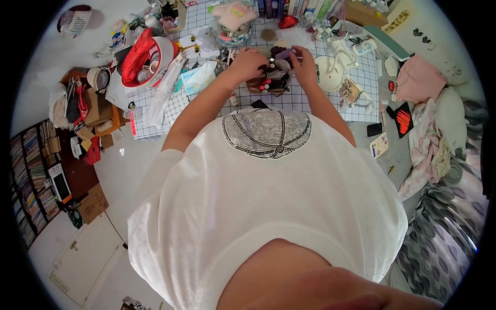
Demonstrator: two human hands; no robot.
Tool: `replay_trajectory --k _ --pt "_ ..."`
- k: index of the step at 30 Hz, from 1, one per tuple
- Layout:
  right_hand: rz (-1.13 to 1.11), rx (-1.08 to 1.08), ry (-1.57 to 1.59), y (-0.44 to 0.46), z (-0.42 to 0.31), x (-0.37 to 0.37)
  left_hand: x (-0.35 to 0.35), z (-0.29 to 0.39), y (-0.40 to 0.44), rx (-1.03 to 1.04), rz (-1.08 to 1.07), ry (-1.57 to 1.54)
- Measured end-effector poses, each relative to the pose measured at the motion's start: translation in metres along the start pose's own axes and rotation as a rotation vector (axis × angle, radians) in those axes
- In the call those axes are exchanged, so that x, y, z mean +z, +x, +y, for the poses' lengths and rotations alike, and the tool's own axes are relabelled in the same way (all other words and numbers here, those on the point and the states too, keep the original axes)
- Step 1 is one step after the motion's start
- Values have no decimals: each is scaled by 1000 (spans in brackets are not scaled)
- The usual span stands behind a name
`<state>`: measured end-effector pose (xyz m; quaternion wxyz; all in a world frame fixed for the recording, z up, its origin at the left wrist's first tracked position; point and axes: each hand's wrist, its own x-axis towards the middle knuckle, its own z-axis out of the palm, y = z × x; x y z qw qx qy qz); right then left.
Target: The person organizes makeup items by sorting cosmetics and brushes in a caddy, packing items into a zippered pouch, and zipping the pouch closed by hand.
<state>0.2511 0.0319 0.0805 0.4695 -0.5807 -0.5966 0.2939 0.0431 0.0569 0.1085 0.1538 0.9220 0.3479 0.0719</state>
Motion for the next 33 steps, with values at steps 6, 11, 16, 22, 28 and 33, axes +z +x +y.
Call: replay_trajectory --k 6,11,16,22,28,33 --pt "-196 -80 56 14 1 9 2 4 -3 -36 104 38" --pt "-350 -139 -75 17 4 13 10 5 -4 -110 196 102" --pt "-290 -151 -124 13 3 15 5 7 -5 -116 183 38" --pt "135 24 56 0 -8 4 3 8 -19 -45 582 -279" --pt "-77 -20 113 -42 -16 13 34 -3 -41 -291 927 -388" --pt "-257 -260 -267 -64 -33 26 48 -6 -58 -513 957 -523"
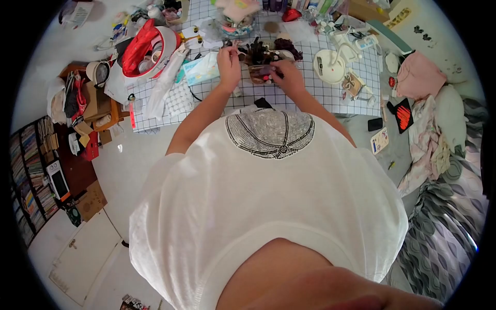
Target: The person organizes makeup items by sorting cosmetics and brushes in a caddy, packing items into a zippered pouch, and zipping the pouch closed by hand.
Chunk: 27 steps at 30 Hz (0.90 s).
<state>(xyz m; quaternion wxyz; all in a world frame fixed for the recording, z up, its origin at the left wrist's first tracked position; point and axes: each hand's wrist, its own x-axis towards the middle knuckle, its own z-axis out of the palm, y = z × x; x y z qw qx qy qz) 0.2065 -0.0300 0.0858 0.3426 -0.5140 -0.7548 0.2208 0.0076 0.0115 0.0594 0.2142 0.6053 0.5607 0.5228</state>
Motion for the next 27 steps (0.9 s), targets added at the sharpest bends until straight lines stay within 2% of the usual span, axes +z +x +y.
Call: replay_trajectory --k 1,3,5,13,21,24,26,27 --pt "-21 -75 -107 1 -2 2 -1 -2 -3 -50 -19 -20" --pt "-82 -62 -147 0 2 9 -1 -5 -12 -146 -55 -63" --pt "-112 -53 -183 2 5 12 0 -14 -21 -141 -71 -94" --pt "-1 -53 -190 1 11 12 2 -15 -28 -357 -165 -326" --pt "5 51 -144 -4 9 5 4 -27 -26 -378 -110 -422" --pt "159 19 -123 -6 8 -1 6 -42 -34 -403 -147 -421" --pt "249 105 -84 -10 23 1 9 -48 -41 -447 -163 -466" --pt "295 146 -66 -12 26 1 7 -49 -42 -481 -242 -420"
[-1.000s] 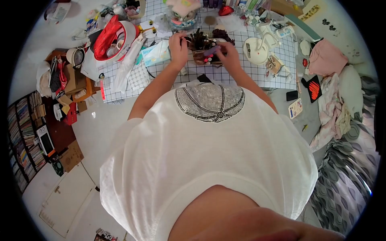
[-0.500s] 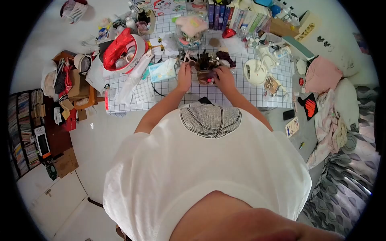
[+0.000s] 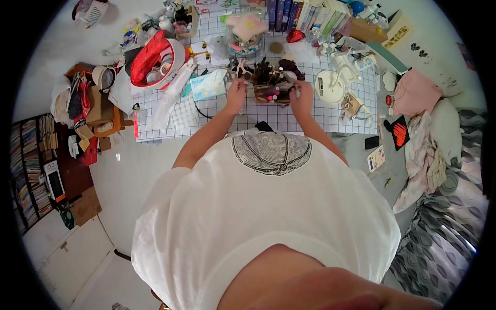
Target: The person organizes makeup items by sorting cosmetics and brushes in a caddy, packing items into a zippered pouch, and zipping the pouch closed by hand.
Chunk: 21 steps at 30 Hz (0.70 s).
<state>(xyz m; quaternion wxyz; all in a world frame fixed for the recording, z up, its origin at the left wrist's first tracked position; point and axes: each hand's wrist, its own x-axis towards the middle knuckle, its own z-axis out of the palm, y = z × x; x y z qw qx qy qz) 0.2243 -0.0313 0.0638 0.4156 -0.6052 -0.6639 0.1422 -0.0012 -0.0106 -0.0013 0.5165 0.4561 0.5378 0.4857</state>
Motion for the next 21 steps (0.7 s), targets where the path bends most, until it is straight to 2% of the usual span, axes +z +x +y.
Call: replay_trajectory --k 2,4,5,8,11,14,17,20,21 --pt "111 50 -79 -6 4 0 -6 -2 -2 -107 -115 108" --pt "147 129 -76 -14 24 6 -8 -13 -2 -71 -152 280" --pt "2 213 -45 -24 53 16 -8 -17 -1 -49 -171 365" --pt "-348 534 139 -28 70 22 -2 -6 -6 -170 -277 325" --pt "-352 521 166 -27 84 25 -2 -32 0 -102 -248 378" --pt "-444 574 189 -23 91 25 -1 -30 7 -12 -276 492" --pt "-474 795 346 -18 88 24 0 -36 13 -60 -304 539" --pt "-468 902 471 -18 98 31 3 -25 14 -236 -356 522" --pt "-479 930 481 -16 96 30 4 -30 14 -198 -370 534"
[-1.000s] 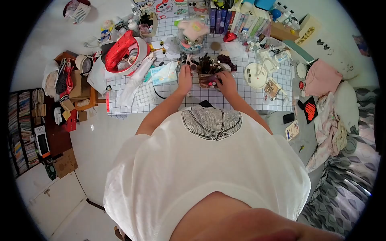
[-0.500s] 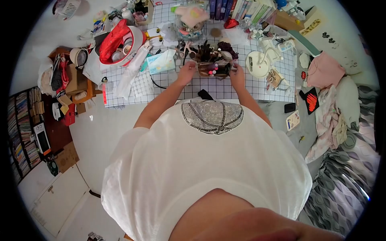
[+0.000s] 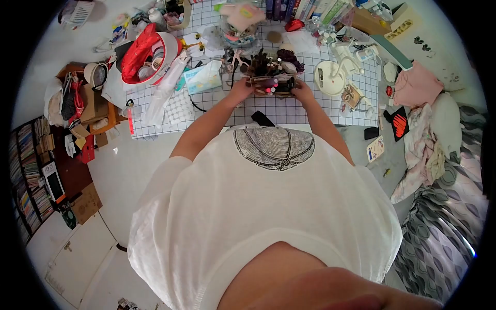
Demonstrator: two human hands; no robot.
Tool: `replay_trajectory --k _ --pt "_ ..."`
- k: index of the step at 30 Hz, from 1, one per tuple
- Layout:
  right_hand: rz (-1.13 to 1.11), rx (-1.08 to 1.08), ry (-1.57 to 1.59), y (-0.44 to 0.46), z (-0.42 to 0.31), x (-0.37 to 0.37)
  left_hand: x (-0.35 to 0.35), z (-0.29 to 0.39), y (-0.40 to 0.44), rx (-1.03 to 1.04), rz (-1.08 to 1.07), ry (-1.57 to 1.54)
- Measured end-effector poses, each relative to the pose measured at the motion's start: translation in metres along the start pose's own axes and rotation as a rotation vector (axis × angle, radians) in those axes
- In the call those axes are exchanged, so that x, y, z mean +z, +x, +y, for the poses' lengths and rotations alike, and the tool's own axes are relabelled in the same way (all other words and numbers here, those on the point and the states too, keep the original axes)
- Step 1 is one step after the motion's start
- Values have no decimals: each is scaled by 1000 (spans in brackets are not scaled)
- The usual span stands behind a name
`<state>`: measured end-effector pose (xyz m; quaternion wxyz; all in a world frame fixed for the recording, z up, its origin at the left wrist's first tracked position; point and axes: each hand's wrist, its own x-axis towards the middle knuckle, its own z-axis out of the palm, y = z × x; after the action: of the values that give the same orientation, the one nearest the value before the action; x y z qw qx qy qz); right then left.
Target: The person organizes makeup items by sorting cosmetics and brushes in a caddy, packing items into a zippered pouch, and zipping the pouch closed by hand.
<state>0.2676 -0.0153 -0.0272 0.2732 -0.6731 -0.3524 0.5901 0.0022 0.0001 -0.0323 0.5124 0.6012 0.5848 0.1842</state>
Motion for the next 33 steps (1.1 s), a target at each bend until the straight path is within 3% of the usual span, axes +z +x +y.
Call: replay_trajectory --k 5,8,11,14,17,18,21,24,27,28,33 --pt "-94 87 99 0 -7 -2 21 -34 20 76 -28 -84" --pt "-151 158 178 -6 -7 1 -6 22 -7 -102 -64 -133" --pt "-214 162 285 -22 -15 4 -9 9 -3 -98 -130 -182" --pt "-345 185 272 -29 -15 11 -3 -29 10 15 -119 -326" --pt "-439 140 314 -35 -17 19 -24 -9 -10 -124 -198 -537" --pt "-455 127 294 -42 -27 21 -33 9 -24 -139 -213 -734" --pt "-484 138 282 -48 -52 26 -54 22 -40 -162 -196 -531" --pt "-586 120 362 -44 -67 35 -71 21 -46 -35 -144 -512" --pt "-647 58 410 -22 -54 52 -95 38 -57 -52 -131 -561" --pt "-642 36 420 -17 -55 62 -104 59 -67 -197 -119 -536" --pt "-621 -28 341 -12 -85 79 -121 28 -60 -98 -104 -725"
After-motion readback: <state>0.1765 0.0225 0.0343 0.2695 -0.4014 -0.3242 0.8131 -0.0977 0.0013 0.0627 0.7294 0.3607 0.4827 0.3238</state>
